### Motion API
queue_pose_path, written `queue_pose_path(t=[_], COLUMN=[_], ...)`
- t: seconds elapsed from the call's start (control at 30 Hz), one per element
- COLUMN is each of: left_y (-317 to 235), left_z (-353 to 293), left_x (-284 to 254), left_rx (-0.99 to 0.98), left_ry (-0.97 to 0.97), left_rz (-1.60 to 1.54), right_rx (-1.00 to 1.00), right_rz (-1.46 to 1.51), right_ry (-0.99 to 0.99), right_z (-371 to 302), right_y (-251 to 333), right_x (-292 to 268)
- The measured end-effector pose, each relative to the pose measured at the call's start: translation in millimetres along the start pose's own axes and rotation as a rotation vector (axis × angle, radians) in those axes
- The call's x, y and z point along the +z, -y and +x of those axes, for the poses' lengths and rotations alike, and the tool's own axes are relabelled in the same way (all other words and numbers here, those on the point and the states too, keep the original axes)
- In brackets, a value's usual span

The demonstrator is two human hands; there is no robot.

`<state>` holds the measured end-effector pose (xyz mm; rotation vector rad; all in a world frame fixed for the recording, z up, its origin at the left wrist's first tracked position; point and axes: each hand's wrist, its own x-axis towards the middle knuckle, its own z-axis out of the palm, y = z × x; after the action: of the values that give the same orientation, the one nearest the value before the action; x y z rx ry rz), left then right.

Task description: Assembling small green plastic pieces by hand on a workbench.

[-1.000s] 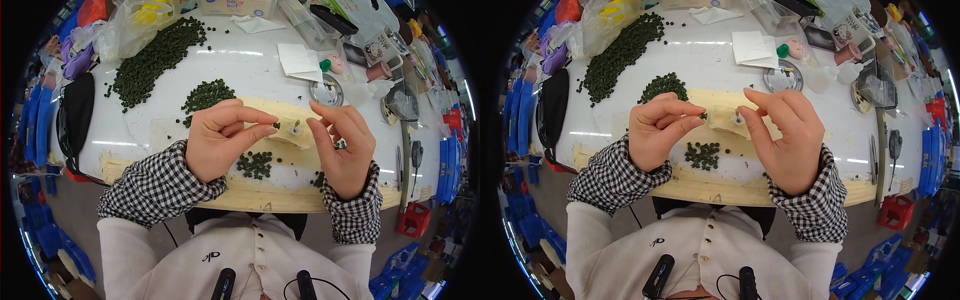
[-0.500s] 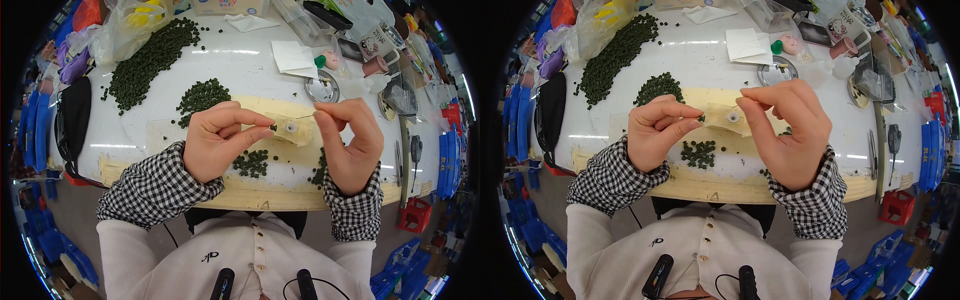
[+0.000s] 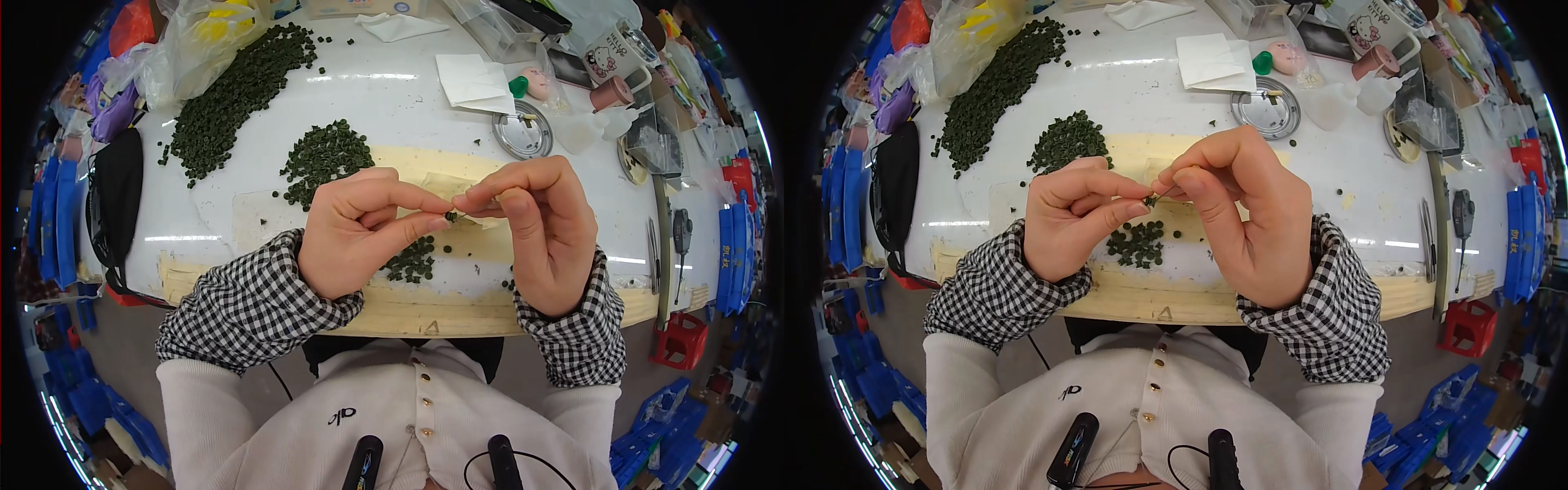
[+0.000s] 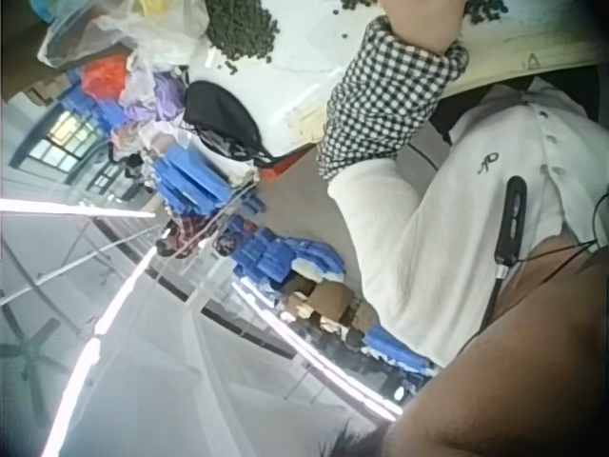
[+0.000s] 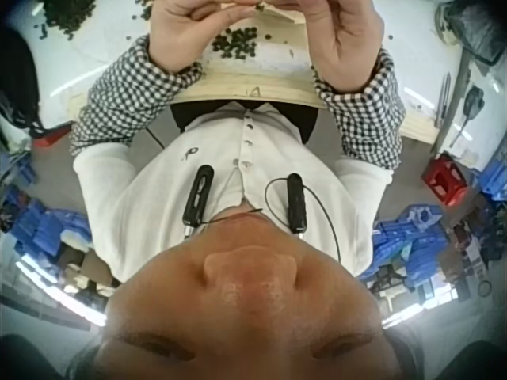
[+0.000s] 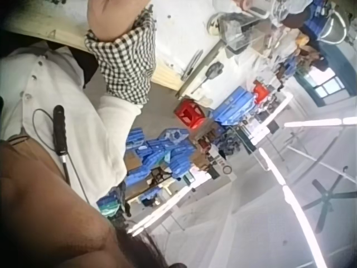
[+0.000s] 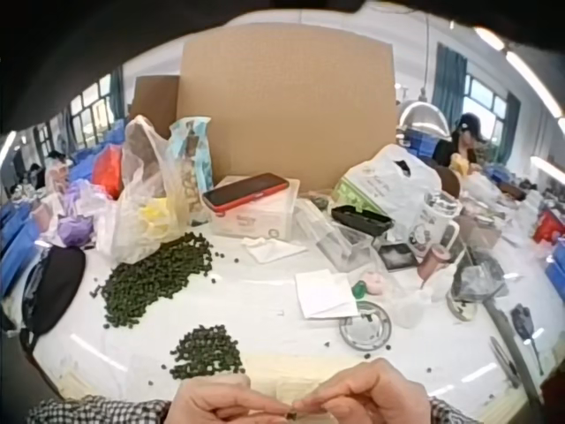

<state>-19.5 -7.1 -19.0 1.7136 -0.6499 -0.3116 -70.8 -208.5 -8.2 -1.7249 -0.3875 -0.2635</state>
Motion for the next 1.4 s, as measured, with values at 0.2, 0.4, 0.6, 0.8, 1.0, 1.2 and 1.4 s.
queue_pose_path(t=[0.2,0.4,0.6,0.8,1.0,1.2,1.4], left_y=[0.9,-0.3,-1.5,-1.5,-0.7,2.3,4.7], left_z=[-0.6,-1.0,-1.7,-1.7,-1.7,-1.9,-2.8], left_x=[0.5,-0.4,-1.3,-2.2,-3.1,-3.3,-5.5], left_rx=[-0.003,-0.002,-0.018,0.015,0.022,0.052,0.129], left_ry=[-0.010,-0.018,-0.046,-0.084,-0.159,-0.167,-0.160], left_rz=[-0.006,0.002,-0.014,-0.028,-0.079,-0.067,0.001], right_rx=[-0.018,0.009,-0.045,-0.160,-0.135,0.019,0.116], right_rz=[-0.027,0.024,-0.473,-0.709,-0.568,-0.154,-0.051], right_ry=[0.008,-0.095,-0.173,-0.040,-0.070,0.115,0.142], right_z=[0.7,0.8,7.5,9.7,4.5,-2.0,-4.4], right_y=[-0.1,0.2,-4.6,-10.5,10.1,7.6,7.7], right_x=[0.4,0.9,-6.1,-5.7,-2.9,7.7,9.6])
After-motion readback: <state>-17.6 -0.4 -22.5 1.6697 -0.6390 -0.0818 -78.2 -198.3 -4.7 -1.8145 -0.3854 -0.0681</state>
